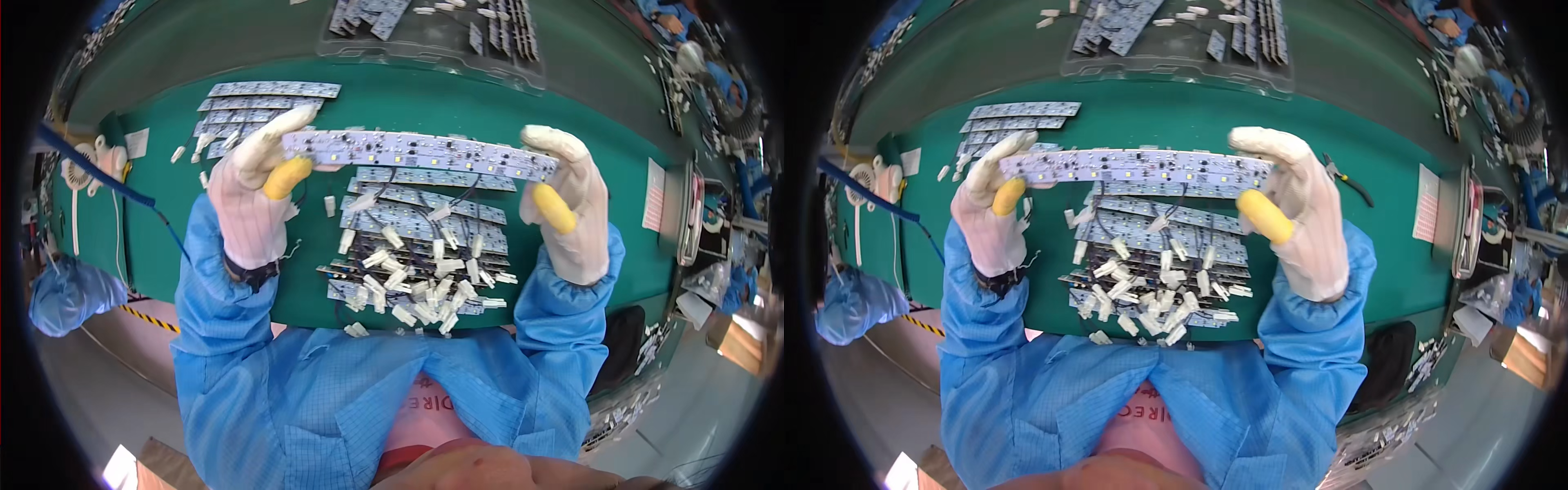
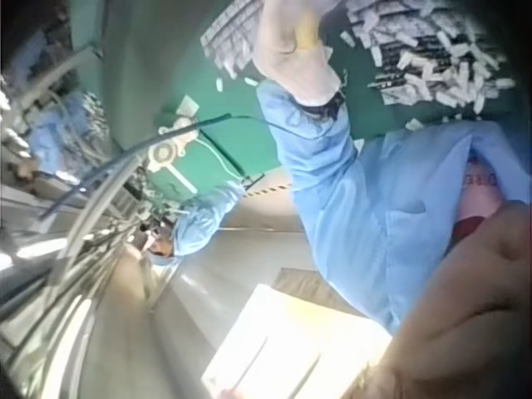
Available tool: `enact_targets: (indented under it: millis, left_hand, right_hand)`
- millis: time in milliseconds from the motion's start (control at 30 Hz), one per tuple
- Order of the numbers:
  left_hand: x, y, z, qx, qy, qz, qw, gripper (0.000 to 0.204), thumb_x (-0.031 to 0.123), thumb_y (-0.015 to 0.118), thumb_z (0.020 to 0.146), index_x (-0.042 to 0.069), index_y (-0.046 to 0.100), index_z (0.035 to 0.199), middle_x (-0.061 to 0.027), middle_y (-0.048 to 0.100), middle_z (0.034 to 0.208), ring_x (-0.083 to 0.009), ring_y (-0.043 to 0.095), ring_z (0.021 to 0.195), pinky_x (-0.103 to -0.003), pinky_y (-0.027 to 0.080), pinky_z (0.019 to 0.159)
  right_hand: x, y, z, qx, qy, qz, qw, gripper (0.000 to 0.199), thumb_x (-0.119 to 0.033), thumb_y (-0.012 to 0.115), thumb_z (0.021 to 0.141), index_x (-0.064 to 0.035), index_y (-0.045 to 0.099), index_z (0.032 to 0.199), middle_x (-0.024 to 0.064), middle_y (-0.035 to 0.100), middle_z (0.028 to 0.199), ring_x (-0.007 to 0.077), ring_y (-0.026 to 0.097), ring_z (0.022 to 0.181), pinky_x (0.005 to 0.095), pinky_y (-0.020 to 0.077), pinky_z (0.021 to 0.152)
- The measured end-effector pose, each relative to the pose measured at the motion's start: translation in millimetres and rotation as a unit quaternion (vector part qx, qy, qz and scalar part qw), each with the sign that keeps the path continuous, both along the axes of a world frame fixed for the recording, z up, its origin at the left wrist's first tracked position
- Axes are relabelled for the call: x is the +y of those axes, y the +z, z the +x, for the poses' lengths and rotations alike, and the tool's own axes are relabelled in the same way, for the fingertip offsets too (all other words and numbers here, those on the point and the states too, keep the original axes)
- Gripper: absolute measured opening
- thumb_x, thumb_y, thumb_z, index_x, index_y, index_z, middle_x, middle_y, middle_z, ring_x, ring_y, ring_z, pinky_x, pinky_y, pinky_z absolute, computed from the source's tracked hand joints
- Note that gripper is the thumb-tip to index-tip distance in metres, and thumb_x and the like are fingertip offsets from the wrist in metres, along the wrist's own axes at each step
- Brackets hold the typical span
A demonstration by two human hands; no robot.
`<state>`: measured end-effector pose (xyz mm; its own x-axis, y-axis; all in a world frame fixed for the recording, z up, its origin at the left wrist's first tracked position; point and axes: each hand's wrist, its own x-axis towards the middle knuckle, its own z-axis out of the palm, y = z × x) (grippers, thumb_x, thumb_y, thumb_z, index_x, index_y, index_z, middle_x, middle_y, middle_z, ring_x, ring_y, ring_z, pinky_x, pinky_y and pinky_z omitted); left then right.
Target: Manually attaching plastic components and inspecting printed circuit boards at a factory workstation.
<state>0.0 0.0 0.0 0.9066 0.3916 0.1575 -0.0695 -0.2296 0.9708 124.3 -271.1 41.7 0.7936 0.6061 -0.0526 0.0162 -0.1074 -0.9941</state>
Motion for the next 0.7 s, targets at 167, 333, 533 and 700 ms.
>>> enact_targets:
  millis: [167, 333, 533, 700]
  left_hand:
    - [-5.7, -6.9, 2.1, -0.083, -0.049, -0.009, 0.995, 0.039, 0.006, 0.065, 0.082, -0.003, 0.055, 0.119, -0.0166, 0.064, 0.104, -0.0254, 0.065, 0.089, -0.032, 0.050, 0.082]
    - [-8.4, -8.1, 3.5, -0.054, 0.002, -0.045, 0.997, 0.045, 0.019, 0.065, 0.085, -0.002, 0.053, 0.123, -0.0157, 0.064, 0.109, -0.0206, 0.066, 0.088, -0.025, 0.048, 0.080]
    - [-6.5, -3.9, 7.9, -0.049, 0.008, -0.081, 0.995, 0.043, 0.025, 0.062, 0.088, -0.002, 0.054, 0.121, -0.0125, 0.067, 0.098, -0.0174, 0.066, 0.084, -0.025, 0.048, 0.079]
    - [3.2, -3.1, 10.4, 0.024, 0.000, 0.000, 1.000, 0.050, 0.039, 0.057, 0.090, -0.003, 0.058, 0.117, -0.0102, 0.069, 0.085, -0.0122, 0.063, 0.075, -0.023, 0.047, 0.073]
  right_hand:
    - [0.4, -20.4, 1.6, -0.101, -0.046, -0.013, 0.994, 0.047, -0.033, 0.065, 0.084, -0.0039, 0.052, 0.119, 0.0019, 0.051, 0.097, 0.0082, 0.044, 0.074, 0.0208, 0.0358, 0.065]
    - [-6.2, -11.1, 3.8, 0.012, 0.016, 0.080, 0.997, 0.042, -0.017, 0.062, 0.086, -0.0023, 0.048, 0.123, 0.0102, 0.052, 0.114, 0.0141, 0.050, 0.093, 0.0284, 0.0420, 0.083]
    - [-8.0, -9.8, 1.2, 0.040, -0.003, 0.125, 0.991, 0.070, -0.041, 0.070, 0.078, 0.0044, 0.045, 0.125, 0.0061, 0.055, 0.090, 0.0081, 0.048, 0.069, 0.0204, 0.0379, 0.062]
    - [-14.2, -8.2, 2.6, 0.029, 0.031, 0.125, 0.991, 0.069, -0.041, 0.069, 0.080, 0.0072, 0.045, 0.122, 0.0137, 0.061, 0.088, 0.0081, 0.051, 0.064, 0.0167, 0.0371, 0.057]
